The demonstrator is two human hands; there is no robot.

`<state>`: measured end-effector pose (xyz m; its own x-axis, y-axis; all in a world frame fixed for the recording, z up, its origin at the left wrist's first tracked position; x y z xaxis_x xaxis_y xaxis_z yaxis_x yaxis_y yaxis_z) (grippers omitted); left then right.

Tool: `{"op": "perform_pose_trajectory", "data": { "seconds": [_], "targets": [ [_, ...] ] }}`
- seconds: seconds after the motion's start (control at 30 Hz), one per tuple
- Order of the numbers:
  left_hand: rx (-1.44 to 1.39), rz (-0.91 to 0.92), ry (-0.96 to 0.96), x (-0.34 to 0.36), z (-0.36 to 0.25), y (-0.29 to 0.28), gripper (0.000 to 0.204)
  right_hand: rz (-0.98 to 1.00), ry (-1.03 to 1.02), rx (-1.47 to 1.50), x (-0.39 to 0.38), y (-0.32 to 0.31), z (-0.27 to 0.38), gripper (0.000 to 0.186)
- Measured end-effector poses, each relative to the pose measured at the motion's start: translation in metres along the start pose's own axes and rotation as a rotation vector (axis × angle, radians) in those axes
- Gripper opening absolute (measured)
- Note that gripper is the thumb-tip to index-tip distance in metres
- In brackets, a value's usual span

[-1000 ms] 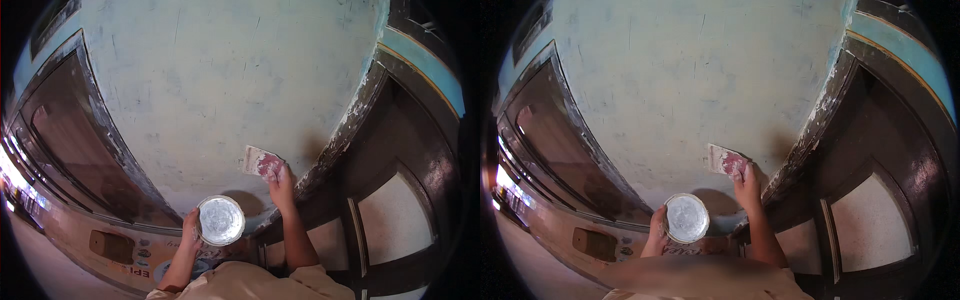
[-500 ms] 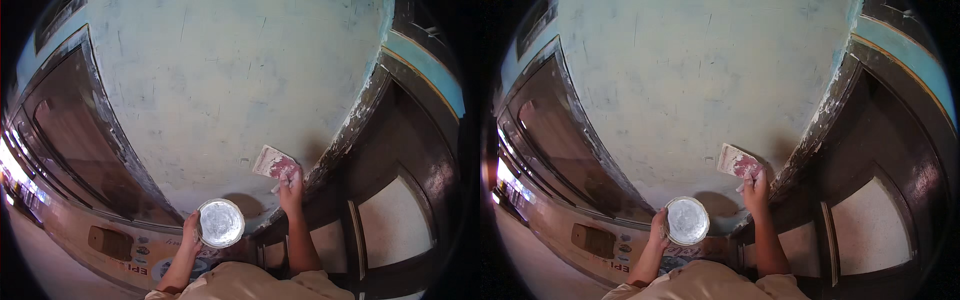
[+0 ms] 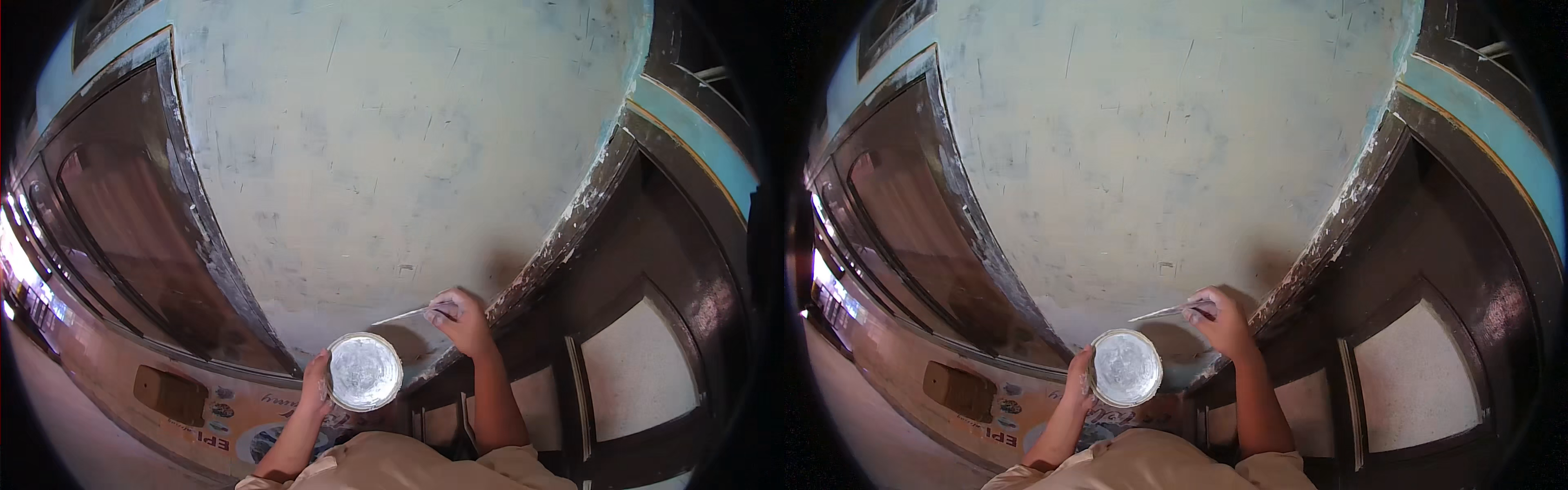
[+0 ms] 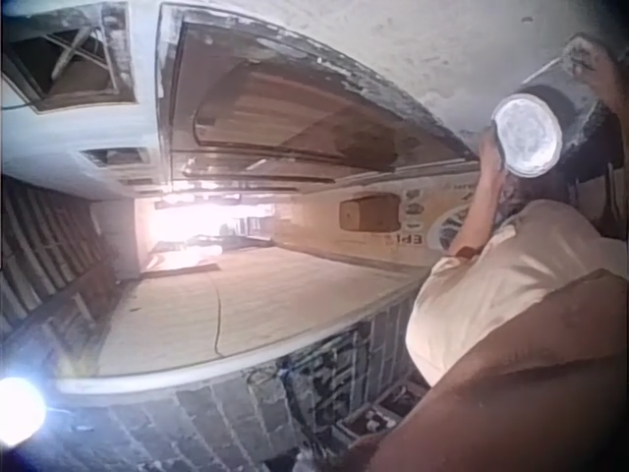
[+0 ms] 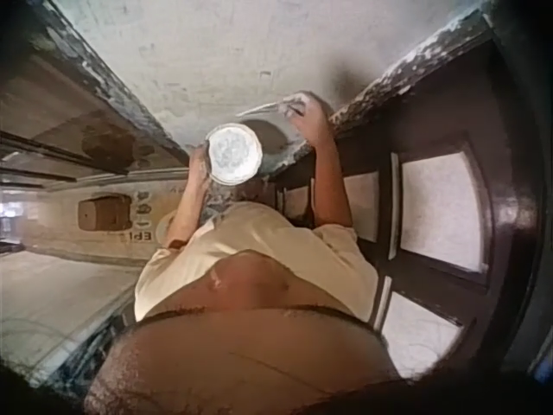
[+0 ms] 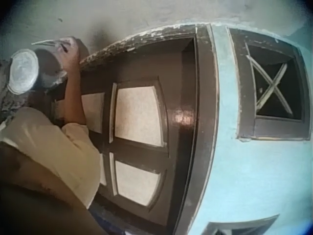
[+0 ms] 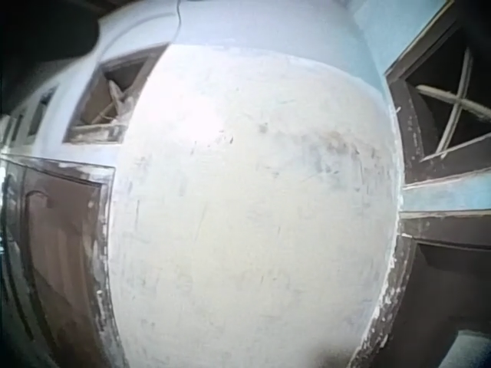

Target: The person applies wall putty to a surface using a putty knife, scooping the putty from a container.

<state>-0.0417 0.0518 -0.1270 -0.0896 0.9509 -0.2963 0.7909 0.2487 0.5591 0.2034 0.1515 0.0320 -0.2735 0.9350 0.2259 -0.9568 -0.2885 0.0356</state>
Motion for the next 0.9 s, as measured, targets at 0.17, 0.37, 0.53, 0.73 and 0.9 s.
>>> {"op": "perform_pose_trajectory", "data": {
  "seconds": [0.17,0.37,0.53,0.73,0.9],
  "targets": [
    [-0.028,0.014,-0.015,-0.001,0.000,-0.003,0.037,-0.014,-0.216,-0.654,0.015,0.008,0.028,0.015],
    [-0.057,-0.002,-0.022,0.001,0.001,-0.009,0.037,-0.121,-0.370,-1.035,0.035,0.007,0.040,0.017],
    [-0.039,-0.021,0.026,0.003,-0.004,-0.018,0.038,-0.223,-0.513,-1.124,0.039,0.001,0.055,0.020],
    [-0.040,-0.051,0.052,0.004,-0.010,-0.022,0.038,-0.369,-0.484,-1.092,0.026,-0.020,0.112,0.022],
    [-0.043,-0.043,0.035,0.007,-0.004,-0.024,0.037,-0.156,-0.376,-0.933,0.013,-0.010,0.079,0.020]
  ]
}}
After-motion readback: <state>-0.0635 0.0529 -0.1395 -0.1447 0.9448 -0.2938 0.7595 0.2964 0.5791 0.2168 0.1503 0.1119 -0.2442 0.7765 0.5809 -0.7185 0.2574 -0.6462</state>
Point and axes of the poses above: each hand's wrist, its own x-axis towards the middle knuckle, its own y-axis out of the palm, z = x × y, the point moved 6 cm from there along x, towards the middle knuckle, and after that the axes turned 9 degrees about x, right-handed, at the moved point
